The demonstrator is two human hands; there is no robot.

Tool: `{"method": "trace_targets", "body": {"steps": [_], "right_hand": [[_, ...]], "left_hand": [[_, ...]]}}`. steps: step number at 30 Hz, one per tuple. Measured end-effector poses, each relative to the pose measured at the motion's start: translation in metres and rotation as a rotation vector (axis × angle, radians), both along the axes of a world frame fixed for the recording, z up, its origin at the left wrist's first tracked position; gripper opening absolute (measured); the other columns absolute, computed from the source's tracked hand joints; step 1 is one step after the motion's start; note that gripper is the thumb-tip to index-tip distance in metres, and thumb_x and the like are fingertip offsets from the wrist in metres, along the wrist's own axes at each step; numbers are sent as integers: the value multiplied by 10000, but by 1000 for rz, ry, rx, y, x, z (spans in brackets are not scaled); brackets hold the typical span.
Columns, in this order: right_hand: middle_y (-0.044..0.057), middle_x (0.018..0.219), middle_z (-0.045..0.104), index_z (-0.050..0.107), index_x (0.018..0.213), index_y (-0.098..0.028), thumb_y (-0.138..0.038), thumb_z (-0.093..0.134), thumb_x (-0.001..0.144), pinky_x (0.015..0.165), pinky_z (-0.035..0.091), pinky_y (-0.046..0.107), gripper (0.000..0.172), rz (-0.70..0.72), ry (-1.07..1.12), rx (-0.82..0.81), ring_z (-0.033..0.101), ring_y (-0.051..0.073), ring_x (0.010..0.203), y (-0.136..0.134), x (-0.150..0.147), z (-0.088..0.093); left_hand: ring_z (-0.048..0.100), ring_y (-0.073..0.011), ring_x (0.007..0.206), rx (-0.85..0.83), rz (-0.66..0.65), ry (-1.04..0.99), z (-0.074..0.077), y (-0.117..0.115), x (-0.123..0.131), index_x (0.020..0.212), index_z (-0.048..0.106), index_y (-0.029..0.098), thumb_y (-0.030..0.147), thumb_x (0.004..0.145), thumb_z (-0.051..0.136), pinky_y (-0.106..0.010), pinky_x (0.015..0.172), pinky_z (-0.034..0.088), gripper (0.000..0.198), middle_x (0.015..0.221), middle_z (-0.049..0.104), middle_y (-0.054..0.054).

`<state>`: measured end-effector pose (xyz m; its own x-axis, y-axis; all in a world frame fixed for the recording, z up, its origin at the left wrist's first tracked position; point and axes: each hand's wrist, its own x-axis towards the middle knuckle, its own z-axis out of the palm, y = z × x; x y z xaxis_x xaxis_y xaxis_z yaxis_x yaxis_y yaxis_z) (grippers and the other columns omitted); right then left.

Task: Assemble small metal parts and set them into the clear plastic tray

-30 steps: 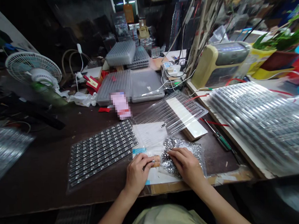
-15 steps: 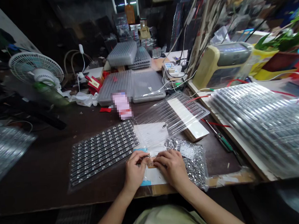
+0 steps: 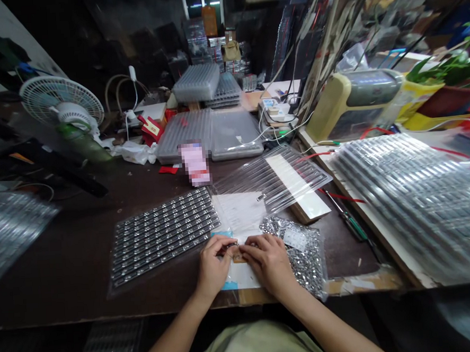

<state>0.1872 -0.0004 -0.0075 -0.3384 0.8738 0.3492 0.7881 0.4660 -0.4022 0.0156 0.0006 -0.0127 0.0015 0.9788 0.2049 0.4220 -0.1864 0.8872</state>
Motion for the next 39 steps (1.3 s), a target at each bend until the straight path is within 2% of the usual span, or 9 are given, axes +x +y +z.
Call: {"method": "trace_targets", "body": {"steps": [3,5,10,14,19,26,35,37,39], "right_hand": [[37,1245,596,591,1207,-269,-156,549,872,871,364,388,356,69,-166,67,483,243,1125,1,20,0],[40,1258,589,570,1226,-259,-115,514,872,890,379,391,386,132,-246,89,472,244,1162,0,34,1],[66,1085,651,619,1096,-202,-112,470,897,853,424,348,264,142,-230,138,545,216,1004,-3,49,0],[58,935,655,624,962,-191,-144,474,911,770,424,333,165,88,-163,138,551,198,846,-2,44,-4],[66,945,638,596,926,-183,-154,483,897,780,408,331,121,20,6,137,545,187,845,-1,41,-4],[49,845,629,596,858,-191,-132,480,863,740,416,321,130,-9,107,93,543,182,802,-4,42,-1],[56,877,674,613,919,-209,-163,457,917,759,474,323,163,41,152,132,614,177,843,0,47,-6],[56,900,680,612,985,-211,-159,448,922,755,481,323,183,27,174,135,617,175,839,0,47,-4],[56,926,683,604,1048,-209,-146,435,925,760,482,320,219,25,191,130,617,173,846,-2,45,-1]], "left_hand": [[628,-167,793,-27,4,-20,1,1,0,871,705,169,257,843,575,-248,637,519,159,866,655,-66],[629,-168,786,-58,2,-30,3,4,0,862,702,165,268,839,576,-242,614,519,165,871,657,-68],[626,-166,784,-84,-18,-12,11,10,6,876,697,160,268,846,568,-227,580,497,171,883,661,-73],[611,-165,802,14,-108,108,12,6,16,881,712,204,229,834,606,-266,686,500,118,854,659,-46],[597,-169,823,107,-187,295,6,-1,23,924,714,238,204,822,637,-296,771,483,132,839,658,-32],[601,-173,811,119,-212,318,2,0,23,915,714,238,196,818,645,-305,754,484,126,833,670,-31],[606,-167,791,81,-198,257,2,-1,26,864,723,228,151,797,660,-294,739,483,121,815,676,-25],[608,-164,794,97,-149,251,7,3,21,862,722,227,157,816,638,-290,738,476,119,824,676,-26],[603,-177,809,123,-42,317,14,10,11,871,713,228,182,825,628,-316,761,457,107,844,680,-27]]}}
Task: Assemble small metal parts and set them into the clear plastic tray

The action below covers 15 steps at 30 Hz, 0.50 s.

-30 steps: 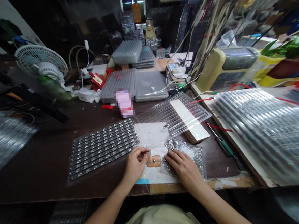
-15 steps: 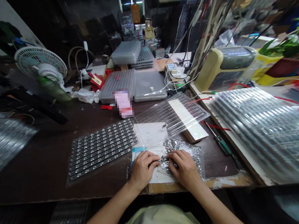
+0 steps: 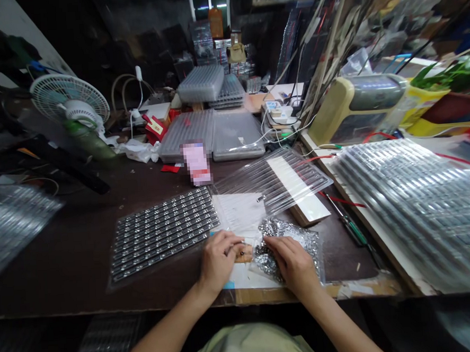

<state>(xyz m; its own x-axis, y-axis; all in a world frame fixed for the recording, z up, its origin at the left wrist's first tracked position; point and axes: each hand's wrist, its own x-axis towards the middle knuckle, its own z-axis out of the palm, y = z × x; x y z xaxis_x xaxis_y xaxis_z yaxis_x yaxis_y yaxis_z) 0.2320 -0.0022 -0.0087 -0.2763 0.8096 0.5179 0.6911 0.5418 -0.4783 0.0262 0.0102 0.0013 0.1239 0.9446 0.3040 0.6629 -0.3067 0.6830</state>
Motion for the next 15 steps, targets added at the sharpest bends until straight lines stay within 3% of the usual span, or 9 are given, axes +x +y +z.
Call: {"method": "trace_targets", "body": {"steps": [3,6,12,15], "right_hand": [[43,866,686,624,975,-213,-177,447,930,729,471,304,186,-7,25,-43,617,165,800,-3,-11,3],[20,779,676,644,837,-225,-264,530,906,686,432,304,138,-50,-12,-96,602,161,742,-3,-29,3],[0,876,690,695,818,-279,-302,615,863,748,361,346,94,-39,-69,-78,561,169,812,1,-49,-1],[-3,885,691,702,844,-289,-287,615,865,751,345,358,89,-19,-46,-91,547,175,812,1,-50,-3]], "left_hand": [[581,-219,861,73,177,173,5,13,-22,852,700,238,240,799,661,-376,804,407,65,871,681,-27],[555,-240,894,120,256,288,2,19,-41,798,703,250,263,783,666,-401,824,374,42,910,660,-34],[547,-252,932,161,286,328,-2,14,-58,820,710,256,258,798,629,-423,860,348,84,965,646,-46],[571,-234,910,162,203,295,7,31,-48,841,705,257,238,816,608,-410,863,347,102,938,662,-37]]}}
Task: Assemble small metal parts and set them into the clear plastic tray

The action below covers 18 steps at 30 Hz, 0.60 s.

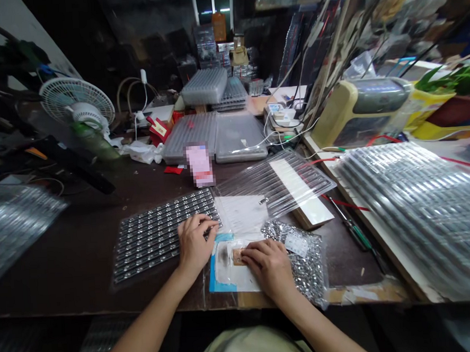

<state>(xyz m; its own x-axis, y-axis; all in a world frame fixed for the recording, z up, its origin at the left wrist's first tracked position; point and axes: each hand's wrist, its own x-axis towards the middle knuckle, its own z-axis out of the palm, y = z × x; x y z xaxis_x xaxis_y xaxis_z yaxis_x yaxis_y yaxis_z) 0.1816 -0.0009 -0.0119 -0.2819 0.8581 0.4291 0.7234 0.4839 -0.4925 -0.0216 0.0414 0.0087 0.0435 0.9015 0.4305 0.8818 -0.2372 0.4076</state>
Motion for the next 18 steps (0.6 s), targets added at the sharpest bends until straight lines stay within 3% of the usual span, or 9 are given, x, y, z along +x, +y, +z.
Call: {"method": "trace_targets", "body": {"steps": [4,7,10,14,18], "right_hand": [[-11,891,687,701,862,-300,-282,614,865,756,338,363,88,5,-26,-16,537,177,821,-2,-3,-1],[-11,940,685,689,939,-310,-289,598,875,777,349,363,114,-5,-80,-11,540,182,852,-1,0,-1],[21,1107,660,626,1133,-283,-218,557,890,834,360,368,261,-14,-188,17,538,205,990,1,17,0],[22,1277,580,557,1237,-274,-112,512,871,912,345,390,402,90,-400,36,443,250,1195,1,49,3],[40,1199,615,576,1191,-227,-115,531,863,918,362,372,350,154,-473,67,491,235,1113,-3,61,10]], "left_hand": [[595,-202,878,-69,-201,-47,13,46,47,847,694,235,241,838,595,-386,873,351,100,896,690,-26],[598,-214,894,-137,-265,-132,17,76,88,840,691,214,272,785,673,-404,901,349,82,906,699,-39],[609,-221,901,-198,-289,-265,18,89,108,752,675,193,240,760,691,-407,911,374,51,860,703,-49],[646,-172,801,-245,-284,-369,19,80,90,828,661,176,237,824,603,-314,778,478,84,821,700,-48],[635,-113,668,-448,-297,-699,17,44,47,1103,603,160,279,865,521,-223,589,500,279,913,660,-52]]}}
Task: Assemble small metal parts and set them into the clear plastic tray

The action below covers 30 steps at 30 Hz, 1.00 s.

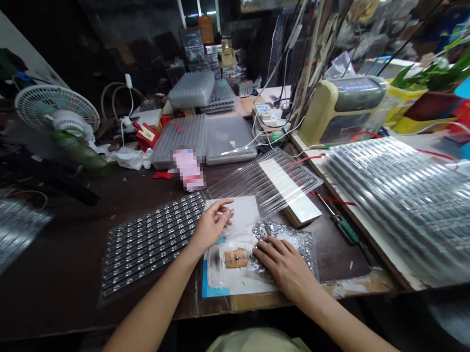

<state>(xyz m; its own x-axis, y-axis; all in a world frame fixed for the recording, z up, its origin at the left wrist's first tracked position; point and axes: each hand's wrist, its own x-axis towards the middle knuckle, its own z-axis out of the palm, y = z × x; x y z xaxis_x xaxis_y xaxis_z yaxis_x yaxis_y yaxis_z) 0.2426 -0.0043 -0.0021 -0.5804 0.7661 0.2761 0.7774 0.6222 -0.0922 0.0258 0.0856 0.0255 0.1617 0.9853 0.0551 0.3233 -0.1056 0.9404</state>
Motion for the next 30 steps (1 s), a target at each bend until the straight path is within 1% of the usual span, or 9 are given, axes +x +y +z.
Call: {"method": "trace_targets", "body": {"steps": [2,4,7,10,14,18,21,25,30], "right_hand": [[53,1099,643,602,1131,-204,-139,545,870,871,389,346,275,-11,8,14,529,213,1001,-2,-2,2],[55,1010,651,623,1061,-195,-155,548,877,803,404,325,202,-33,27,16,539,198,906,-1,-5,2],[45,930,653,634,979,-201,-164,531,894,759,391,320,138,-68,79,26,532,187,841,2,-9,-2],[28,901,659,629,937,-214,-191,508,917,766,376,324,124,-90,183,44,535,178,828,6,-9,-4],[44,938,662,609,891,-202,-227,475,937,789,389,321,144,-146,349,35,554,181,865,9,-10,-3],[36,785,633,577,863,-192,-225,479,924,701,433,297,120,-240,499,-60,564,170,744,6,-12,-2],[41,838,650,582,922,-202,-193,474,911,712,471,287,109,-216,591,-133,599,169,782,4,-13,-2],[59,921,676,605,1027,-210,-171,428,924,736,494,293,208,-145,605,-141,623,175,847,4,-13,-3],[34,804,674,626,896,-210,-219,486,914,688,457,296,141,-220,576,-179,610,175,751,3,-19,-3]], "left_hand": [[616,-99,642,-151,-10,-113,-4,-23,-17,1123,602,158,316,863,523,-203,555,488,315,920,647,-50],[593,-93,611,-210,-1,-103,-10,-45,-27,1070,629,147,325,845,555,-195,539,474,296,860,652,-41],[596,-115,630,-163,58,28,-20,-71,-27,1004,660,147,271,807,611,-211,566,476,238,794,666,-32],[629,-155,752,-30,91,174,-27,-85,-18,908,695,166,222,794,634,-243,648,498,141,853,688,-48],[631,-173,848,147,56,232,-33,-91,-8,879,715,198,191,821,618,-266,721,509,113,901,675,-51],[622,-167,840,229,51,271,-39,-92,-5,927,714,222,195,830,624,-283,763,503,135,881,655,-40],[615,-168,817,270,45,316,-40,-92,-4,926,715,220,198,826,635,-288,755,501,130,859,651,-40],[610,-170,793,306,38,352,-39,-92,-2,906,715,206,190,822,639,-289,736,501,115,829,650,-43],[605,-172,779,288,38,358,-39,-92,0,874,713,194,189,820,637,-294,726,499,93,807,644,-42]]}}
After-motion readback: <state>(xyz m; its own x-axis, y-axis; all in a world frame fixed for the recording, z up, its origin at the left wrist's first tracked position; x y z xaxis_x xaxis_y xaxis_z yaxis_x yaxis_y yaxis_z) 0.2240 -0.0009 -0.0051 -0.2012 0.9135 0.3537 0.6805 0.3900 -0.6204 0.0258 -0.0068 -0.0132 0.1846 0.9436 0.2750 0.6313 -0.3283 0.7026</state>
